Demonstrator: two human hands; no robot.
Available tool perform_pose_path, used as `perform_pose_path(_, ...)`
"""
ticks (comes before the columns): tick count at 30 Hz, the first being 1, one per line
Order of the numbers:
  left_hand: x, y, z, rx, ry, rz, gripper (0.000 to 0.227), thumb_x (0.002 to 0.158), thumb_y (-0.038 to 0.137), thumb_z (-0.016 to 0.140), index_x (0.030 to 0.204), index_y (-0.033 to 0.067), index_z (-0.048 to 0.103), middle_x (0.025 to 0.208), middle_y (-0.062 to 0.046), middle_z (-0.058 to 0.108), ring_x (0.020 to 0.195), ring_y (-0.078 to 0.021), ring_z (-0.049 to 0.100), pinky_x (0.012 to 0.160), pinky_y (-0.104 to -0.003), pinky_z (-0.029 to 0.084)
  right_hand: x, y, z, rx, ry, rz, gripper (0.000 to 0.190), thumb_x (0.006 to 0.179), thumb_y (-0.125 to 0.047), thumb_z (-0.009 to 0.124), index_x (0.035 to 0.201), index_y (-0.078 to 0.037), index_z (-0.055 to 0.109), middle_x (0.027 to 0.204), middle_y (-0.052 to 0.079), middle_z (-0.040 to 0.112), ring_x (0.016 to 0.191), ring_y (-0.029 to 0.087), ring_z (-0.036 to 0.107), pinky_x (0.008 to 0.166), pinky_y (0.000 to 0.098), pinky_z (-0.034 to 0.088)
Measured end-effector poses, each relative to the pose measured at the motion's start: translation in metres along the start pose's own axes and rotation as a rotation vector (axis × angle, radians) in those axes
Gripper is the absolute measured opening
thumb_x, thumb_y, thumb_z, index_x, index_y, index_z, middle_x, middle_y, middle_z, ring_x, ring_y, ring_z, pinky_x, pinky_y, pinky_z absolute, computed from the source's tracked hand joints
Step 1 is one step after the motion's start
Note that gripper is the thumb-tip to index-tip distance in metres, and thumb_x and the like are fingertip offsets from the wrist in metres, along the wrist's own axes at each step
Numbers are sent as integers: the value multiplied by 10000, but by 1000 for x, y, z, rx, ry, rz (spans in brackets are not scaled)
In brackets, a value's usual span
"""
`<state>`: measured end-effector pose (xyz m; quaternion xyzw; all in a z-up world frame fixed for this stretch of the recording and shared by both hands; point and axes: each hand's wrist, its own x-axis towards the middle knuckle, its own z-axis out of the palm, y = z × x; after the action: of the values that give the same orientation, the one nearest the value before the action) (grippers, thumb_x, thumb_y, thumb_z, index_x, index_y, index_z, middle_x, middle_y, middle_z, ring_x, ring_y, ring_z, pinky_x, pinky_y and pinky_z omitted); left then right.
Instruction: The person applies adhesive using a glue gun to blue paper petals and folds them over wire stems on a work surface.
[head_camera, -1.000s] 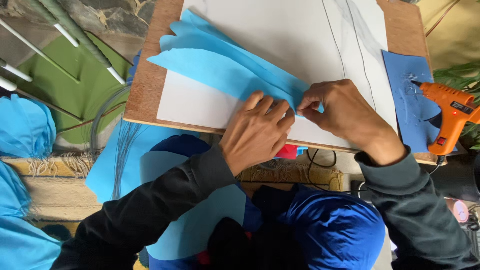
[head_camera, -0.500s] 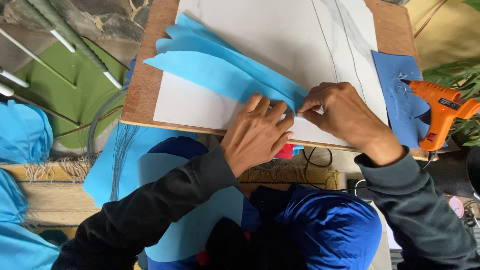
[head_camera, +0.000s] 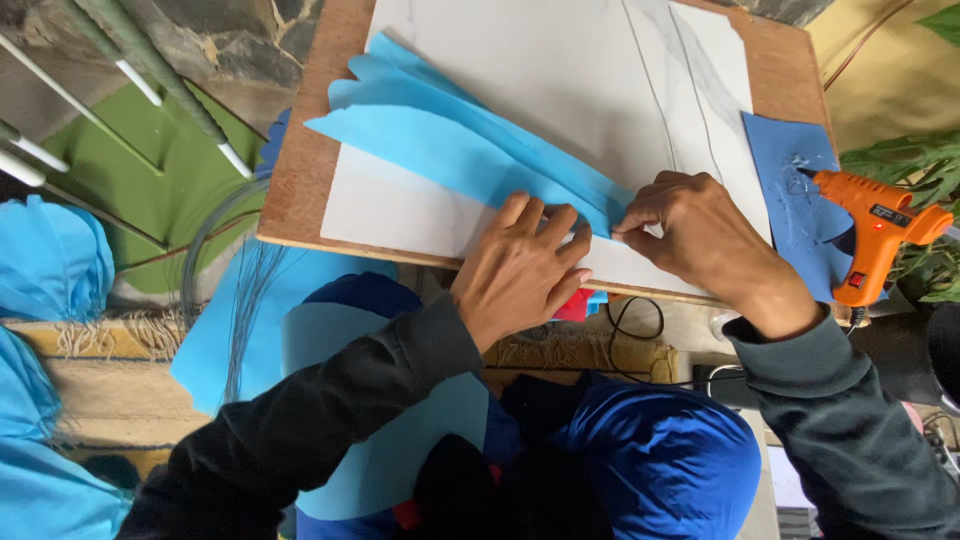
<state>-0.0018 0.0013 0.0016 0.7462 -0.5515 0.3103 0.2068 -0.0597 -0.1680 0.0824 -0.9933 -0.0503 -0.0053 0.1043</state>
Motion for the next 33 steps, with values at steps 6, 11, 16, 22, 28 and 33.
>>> perform_pose_path(6,-3,1,7,31,-19,-12,310,830,349,454,1038,138,547,827,-82,485,698,-208,455,814,-383,291,-4,3,1,-25,8,19,98,688,28,649,733,-41,702,664,139,653,707,276,606,659,374,482)
perform_pose_path(11,-5,-1,4,37,-8,-3,313,841,346,451,1040,124,548,834,-96,494,715,-219,467,827,-389,296,-8,2,0,-7,17,42,87,686,25,649,728,-34,698,663,140,654,705,294,602,649,377,484)
perform_pose_path(16,-7,-4,-3,-59,-32,-12,415,796,372,470,1034,39,541,902,-127,520,822,-245,503,886,-386,299,-10,-5,-16,-30,112,44,118,695,35,631,772,-36,686,705,171,649,688,313,605,633,402,485)
perform_pose_path(22,-15,-12,-9,-78,-23,-3,412,796,355,476,997,9,578,943,-127,546,874,-245,513,912,-401,285,-1,-26,-3,192,147,14,142,758,49,596,840,-31,678,738,149,655,701,292,632,668,359,503)
perform_pose_path(28,-19,-23,-12,-164,-29,-20,382,819,298,454,1036,14,589,959,-120,567,948,-257,526,940,-437,257,29,-18,25,70,121,-56,72,731,-18,629,765,-62,674,667,100,646,638,254,632,577,332,493)
perform_pose_path(33,-26,-45,-15,-220,-18,-69,285,817,215,458,950,20,619,897,-101,573,871,-256,558,909,-427,312,32,-17,23,55,96,-66,44,719,-33,655,755,-31,680,665,136,651,625,280,636,573,359,505)
